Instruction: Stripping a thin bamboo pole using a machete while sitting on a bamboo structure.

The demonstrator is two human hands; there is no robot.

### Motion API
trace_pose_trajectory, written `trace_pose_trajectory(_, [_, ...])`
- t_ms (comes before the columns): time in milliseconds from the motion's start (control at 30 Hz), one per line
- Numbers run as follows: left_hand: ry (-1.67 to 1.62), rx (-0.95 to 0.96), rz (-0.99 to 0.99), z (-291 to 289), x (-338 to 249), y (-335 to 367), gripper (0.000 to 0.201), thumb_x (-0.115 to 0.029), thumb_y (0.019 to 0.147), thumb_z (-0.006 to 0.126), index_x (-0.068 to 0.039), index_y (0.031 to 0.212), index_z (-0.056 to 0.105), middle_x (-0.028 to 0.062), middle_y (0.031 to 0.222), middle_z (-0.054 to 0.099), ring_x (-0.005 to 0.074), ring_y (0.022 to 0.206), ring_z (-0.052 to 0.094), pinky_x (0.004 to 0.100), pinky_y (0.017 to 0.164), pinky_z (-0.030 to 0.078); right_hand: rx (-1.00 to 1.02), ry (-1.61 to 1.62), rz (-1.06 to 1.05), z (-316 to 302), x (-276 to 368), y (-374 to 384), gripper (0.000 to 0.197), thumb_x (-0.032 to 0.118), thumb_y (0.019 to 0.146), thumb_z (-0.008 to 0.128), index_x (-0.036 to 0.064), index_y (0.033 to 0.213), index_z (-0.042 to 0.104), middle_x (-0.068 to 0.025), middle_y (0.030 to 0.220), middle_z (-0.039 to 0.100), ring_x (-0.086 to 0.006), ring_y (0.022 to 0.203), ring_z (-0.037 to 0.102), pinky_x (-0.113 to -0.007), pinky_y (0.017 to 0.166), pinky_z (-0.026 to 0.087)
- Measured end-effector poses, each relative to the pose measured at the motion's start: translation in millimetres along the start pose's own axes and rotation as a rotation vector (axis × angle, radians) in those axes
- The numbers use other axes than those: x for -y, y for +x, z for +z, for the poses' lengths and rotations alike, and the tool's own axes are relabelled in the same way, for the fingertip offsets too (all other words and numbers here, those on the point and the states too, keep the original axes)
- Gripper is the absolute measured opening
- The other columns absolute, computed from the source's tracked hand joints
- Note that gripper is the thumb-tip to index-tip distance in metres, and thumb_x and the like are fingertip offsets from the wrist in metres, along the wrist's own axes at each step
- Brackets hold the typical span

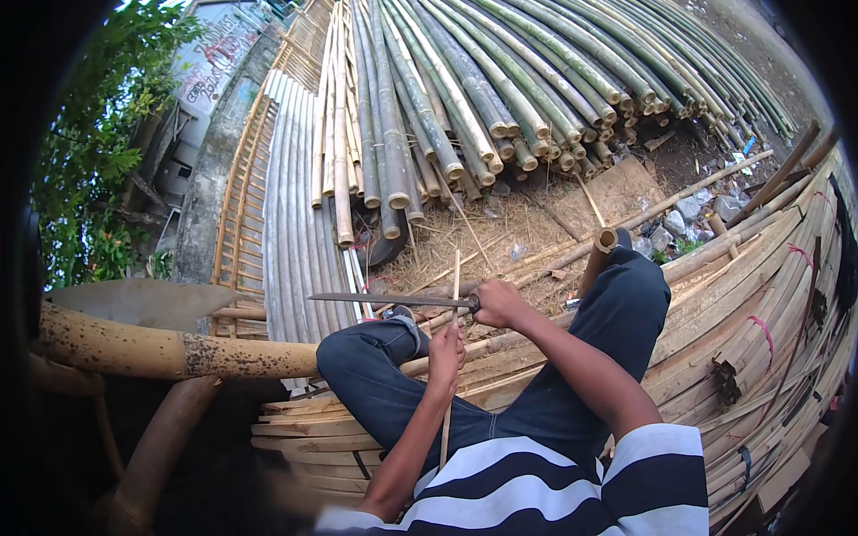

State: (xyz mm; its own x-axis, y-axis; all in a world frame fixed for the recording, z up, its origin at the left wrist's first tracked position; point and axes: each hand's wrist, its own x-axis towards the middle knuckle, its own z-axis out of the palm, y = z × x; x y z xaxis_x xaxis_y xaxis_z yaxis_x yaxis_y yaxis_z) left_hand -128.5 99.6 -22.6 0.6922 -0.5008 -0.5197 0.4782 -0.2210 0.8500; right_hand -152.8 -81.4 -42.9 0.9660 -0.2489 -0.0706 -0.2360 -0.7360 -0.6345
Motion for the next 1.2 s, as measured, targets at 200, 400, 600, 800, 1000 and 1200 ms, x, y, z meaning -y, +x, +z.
trace_pose_trajectory(200, [-0.142,0.105,-0.187,-14,6,1,0.023,-0.027,0.101,0.043,-0.01,0.085,0.046,-0.0081,0.056,0.027,0.0012,0.04,0.021,0.0193,0.034,0.014,0.009,-0.178,0.218,-13,-28,11,0.023,0.018,0.062,0.056,-0.0014,0.068,0.065,-0.0244,0.068,0.063,-0.0391,0.068,0.066,-0.045,0.062,0.053])
trace_pose_trajectory(400, [-0.348,0.233,-0.26,-23,-10,1,0.024,-0.03,0.101,0.043,-0.012,0.085,0.043,-0.0081,0.057,0.024,0.0016,0.041,0.02,0.0193,0.035,0.014,0.015,-0.101,0.09,-3,-4,8,0.022,0.019,0.061,0.056,-0.0005,0.069,0.064,-0.0245,0.069,0.062,-0.0405,0.068,0.064,-0.047,0.064,0.052])
trace_pose_trajectory(600, [-0.155,0.145,-0.132,-10,-29,-53,0.025,-0.029,0.101,0.043,-0.011,0.084,0.043,-0.0073,0.058,0.026,0.001,0.042,0.022,0.0189,0.036,0.014,-0.226,0.152,0.625,-6,-80,25,0.03,0.019,0.065,0.055,-0.008,0.074,0.064,-0.029,0.078,0.063,-0.0471,0.081,0.062,-0.05,0.074,0.049])
trace_pose_trajectory(800, [-0.478,0.297,-0.313,-45,-19,-22,0.026,-0.031,0.102,0.041,-0.009,0.089,0.046,-0.0056,0.057,0.027,0.0032,0.041,0.02,0.0188,0.036,0.017,-0.286,0.622,0.734,-8,-71,20,0.026,0.017,0.062,0.063,-0.0091,0.065,0.061,-0.0188,0.057,0.059,-0.0253,0.054,0.06,-0.038,0.054,0.046])
trace_pose_trajectory(1000, [-0.808,0.444,-0.469,-46,-18,-7,0.024,-0.029,0.101,0.043,-0.007,0.092,0.047,-0.0053,0.059,0.032,0.0046,0.048,0.029,0.0184,0.044,0.027,-0.119,0.334,0.178,-15,-15,10,0.029,0.022,0.063,0.064,-0.0052,0.074,0.061,-0.0239,0.063,0.059,-0.037,0.059,0.059,-0.043,0.06,0.047])
trace_pose_trajectory(1200, [-1.122,0.569,-0.58,-61,-14,-6,0.019,-0.022,0.101,0.043,-0.006,0.092,0.047,-0.0053,0.063,0.036,0.0054,0.053,0.032,0.019,0.049,0.031,-0.009,0.303,0.163,-12,-2,8,0.032,0.022,0.064,0.071,-0.0067,0.073,0.059,-0.0211,0.061,0.059,-0.0317,0.057,0.059,-0.04,0.059,0.047])
